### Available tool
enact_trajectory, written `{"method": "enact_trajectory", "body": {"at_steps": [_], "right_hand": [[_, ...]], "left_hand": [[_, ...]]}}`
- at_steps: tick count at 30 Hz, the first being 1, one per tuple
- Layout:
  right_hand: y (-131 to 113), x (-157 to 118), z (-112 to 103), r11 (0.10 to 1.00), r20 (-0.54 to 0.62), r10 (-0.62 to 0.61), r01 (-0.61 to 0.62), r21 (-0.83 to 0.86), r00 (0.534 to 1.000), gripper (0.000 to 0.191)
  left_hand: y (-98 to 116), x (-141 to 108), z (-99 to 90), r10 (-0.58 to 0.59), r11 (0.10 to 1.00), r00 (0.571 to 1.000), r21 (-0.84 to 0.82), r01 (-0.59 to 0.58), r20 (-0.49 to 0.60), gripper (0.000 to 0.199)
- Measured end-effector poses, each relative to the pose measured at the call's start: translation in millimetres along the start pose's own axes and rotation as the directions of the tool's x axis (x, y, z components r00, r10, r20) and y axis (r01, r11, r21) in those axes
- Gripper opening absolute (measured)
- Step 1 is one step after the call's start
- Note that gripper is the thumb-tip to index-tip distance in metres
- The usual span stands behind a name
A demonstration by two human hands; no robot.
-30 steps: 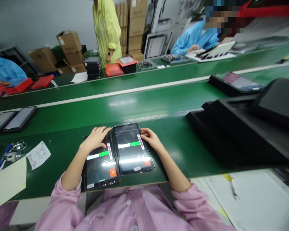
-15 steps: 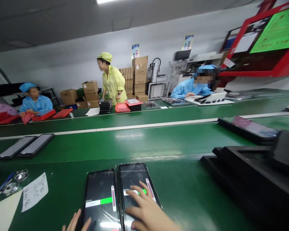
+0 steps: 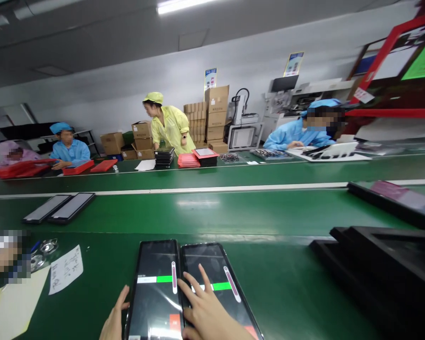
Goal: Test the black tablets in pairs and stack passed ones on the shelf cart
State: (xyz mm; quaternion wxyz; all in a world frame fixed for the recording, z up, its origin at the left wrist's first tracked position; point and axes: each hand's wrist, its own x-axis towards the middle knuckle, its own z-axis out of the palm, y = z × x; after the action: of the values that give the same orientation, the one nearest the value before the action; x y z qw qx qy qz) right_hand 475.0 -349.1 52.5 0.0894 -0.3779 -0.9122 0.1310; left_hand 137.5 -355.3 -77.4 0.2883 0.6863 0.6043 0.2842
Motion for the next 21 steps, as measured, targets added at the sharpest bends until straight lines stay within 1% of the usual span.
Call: {"method": "enact_trajectory", "body": {"at_steps": [1,2,3,4,5,6,7,8,9,10,11,12,13,14,15,16,17,18,20,21], "right_hand": [[0,-1,-4,1.000,0.005,0.019,-0.019,0.024,1.000,0.041],[4,-2,-8,0.998,0.001,0.042,-0.042,0.039,0.999,0.040],[12,-3,-13,0.996,-0.013,0.072,-0.072,0.047,0.997,0.039],[24,-4,-18,0.993,-0.038,0.110,-0.108,0.051,0.993,0.038],[40,-5,-22,0.987,-0.078,0.157,-0.152,0.059,0.985,0.039],[61,-6,-25,0.977,-0.135,0.208,-0.199,0.079,0.969,0.042],[84,-7,-26,0.963,-0.203,0.263,-0.243,0.118,0.943,0.046],[109,-7,-26,0.941,-0.285,0.328,-0.283,0.187,0.901,0.051],[134,-7,-23,0.909,-0.379,0.399,-0.306,0.284,0.835,0.058],[158,-8,-18,0.867,-0.462,0.473,-0.304,0.395,0.750,0.066],[178,-8,-11,0.810,-0.522,0.555,-0.277,0.516,0.648,0.072],[195,-9,-3,0.736,-0.544,0.640,-0.232,0.636,0.543,0.076],[208,-11,6,0.661,-0.540,0.714,-0.177,0.729,0.445,0.078],[217,-12,15,0.596,-0.521,0.770,-0.126,0.793,0.367,0.078],[222,-14,22,0.551,-0.502,0.807,-0.090,0.830,0.310,0.077],[225,-15,29,0.530,-0.494,0.826,-0.072,0.845,0.273,0.076],[225,-17,34,0.527,-0.496,0.829,-0.069,0.847,0.257,0.074],[225,-17,38,0.534,-0.502,0.826,-0.075,0.842,0.256,0.072],[222,-18,41,0.548,-0.505,0.816,-0.102,0.830,0.281,0.072],[221,-17,42,0.554,-0.500,0.810,-0.121,0.823,0.307,0.073]], "left_hand": [[-3,4,-5.1,-0.025,0.999,0.996,0.036,0.022,0.080,0.143],[-5,11,-11.6,-0.038,0.998,0.984,0.057,0.028,0.176,0.147],[-6,21,-19.0,-0.035,0.999,0.961,0.047,0.022,0.276,0.149],[-5,36,-26.6,-0.014,1.000,0.932,0.006,0.013,0.363,0.148],[-3,54,-33.4,0.025,0.998,0.904,-0.064,0.002,0.426,0.144],[0,75,-38.6,0.059,0.989,0.894,-0.149,0.009,0.445,0.132],[6,99,-41.6,0.067,0.976,0.910,-0.218,0.026,0.409,0.116],[13,125,-41.9,0.065,0.958,0.938,-0.286,0.038,0.340,0.107],[21,150,-39.4,0.054,0.934,0.964,-0.354,0.044,0.261,0.103],[29,174,-34.6,0.034,0.901,0.982,-0.431,0.051,0.188,0.101],[37,195,-28.1,0.009,0.861,0.993,-0.505,0.052,0.116,0.096],[44,212,-20.7,-0.012,0.827,0.999,-0.561,0.033,0.042,0.092],[49,226,-13.2,-0.015,0.810,1.000,-0.587,0.008,-0.008,0.087],[52,236,-6.4,-0.012,0.795,0.998,-0.606,-0.023,-0.054,0.084],[53,242,-1.0,-0.003,0.786,0.996,-0.615,-0.055,-0.092,0.083],[53,245,3.0,0.009,0.779,0.992,-0.621,-0.084,-0.124,0.084],[52,245,5.5,0.016,0.770,0.988,-0.629,-0.111,-0.155,0.086],[50,245,6.8,0.020,0.761,0.983,-0.635,-0.133,-0.182,0.089],[46,243,7.0,0.025,0.749,0.976,-0.643,-0.161,-0.216,0.093],[45,241,6.9,0.029,0.747,0.974,-0.643,-0.170,-0.223,0.092]]}}
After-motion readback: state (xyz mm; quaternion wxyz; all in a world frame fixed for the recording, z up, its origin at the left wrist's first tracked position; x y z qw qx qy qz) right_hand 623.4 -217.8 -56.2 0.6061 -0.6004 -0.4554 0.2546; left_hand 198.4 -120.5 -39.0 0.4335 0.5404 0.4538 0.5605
